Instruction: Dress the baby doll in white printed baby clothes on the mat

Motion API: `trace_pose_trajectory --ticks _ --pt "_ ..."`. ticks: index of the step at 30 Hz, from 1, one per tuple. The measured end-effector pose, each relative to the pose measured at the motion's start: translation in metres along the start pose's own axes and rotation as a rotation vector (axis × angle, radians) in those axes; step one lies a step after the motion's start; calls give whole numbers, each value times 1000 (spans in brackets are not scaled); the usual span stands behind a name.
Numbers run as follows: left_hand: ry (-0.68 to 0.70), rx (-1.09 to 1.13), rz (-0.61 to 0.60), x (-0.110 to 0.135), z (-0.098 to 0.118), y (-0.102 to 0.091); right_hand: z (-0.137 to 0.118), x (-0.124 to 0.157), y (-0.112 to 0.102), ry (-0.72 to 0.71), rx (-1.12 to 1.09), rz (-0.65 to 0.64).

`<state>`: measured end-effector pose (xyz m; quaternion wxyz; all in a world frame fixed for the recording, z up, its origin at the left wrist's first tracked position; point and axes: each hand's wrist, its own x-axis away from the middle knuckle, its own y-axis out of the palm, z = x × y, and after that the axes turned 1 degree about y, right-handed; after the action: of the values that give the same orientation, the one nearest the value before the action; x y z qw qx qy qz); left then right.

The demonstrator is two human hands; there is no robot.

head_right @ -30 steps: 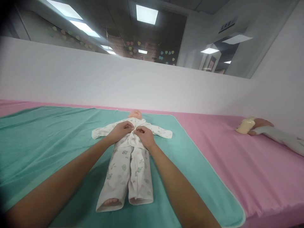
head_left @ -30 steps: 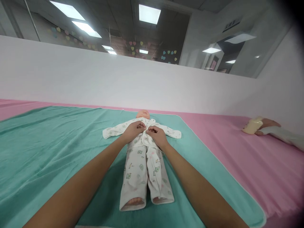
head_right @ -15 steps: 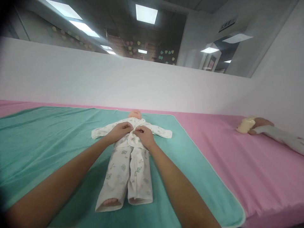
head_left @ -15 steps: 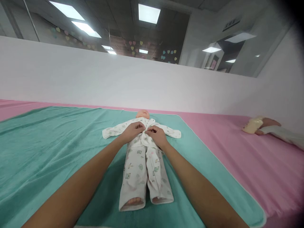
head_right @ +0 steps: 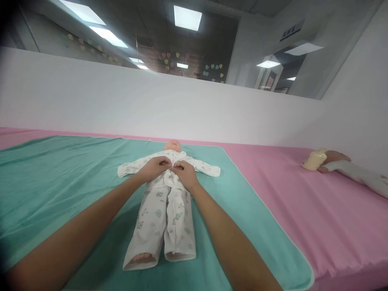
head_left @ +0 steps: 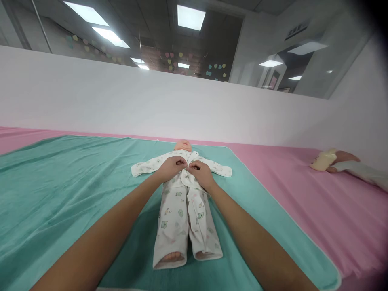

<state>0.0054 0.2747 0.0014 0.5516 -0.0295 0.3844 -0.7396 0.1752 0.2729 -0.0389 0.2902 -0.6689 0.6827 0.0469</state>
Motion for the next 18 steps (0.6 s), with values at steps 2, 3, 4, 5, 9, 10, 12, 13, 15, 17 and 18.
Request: trace_pose_trajectory --ticks 2,3,4,5,9,10,12,13,15,17,18 --pt "2 3 -4 -1 -1 0 0 0 0 -7 1 -14" --pt "0 11 -6 -1 -2 0 0 0 0 -12 2 -18" --pt "-2 23 -8 -2 -3 0 0 -1 0 -16 4 -20" --pt "-5 38 -13 -2 -3 0 0 -1 0 -20 6 -20" --pt "-16 106 -30 -3 -4 0 2 -2 0 -44 6 -14" --pt "-19 122 -32 -3 -4 0 2 -2 0 -55 -1 -11" --pt "-25 136 -36 -3 -4 0 3 -2 1 -78 -19 -3" --pt "-29 132 -40 -3 -4 -1 4 -2 1 -85 -29 0" --pt "-36 109 -41 -3 -3 -1 4 -2 2 -96 -43 10" --pt "-48 92 -36 -4 -2 -1 4 -2 2 -102 -49 22" --pt "-59 91 -32 -5 -1 0 4 -1 3 -102 -50 28"
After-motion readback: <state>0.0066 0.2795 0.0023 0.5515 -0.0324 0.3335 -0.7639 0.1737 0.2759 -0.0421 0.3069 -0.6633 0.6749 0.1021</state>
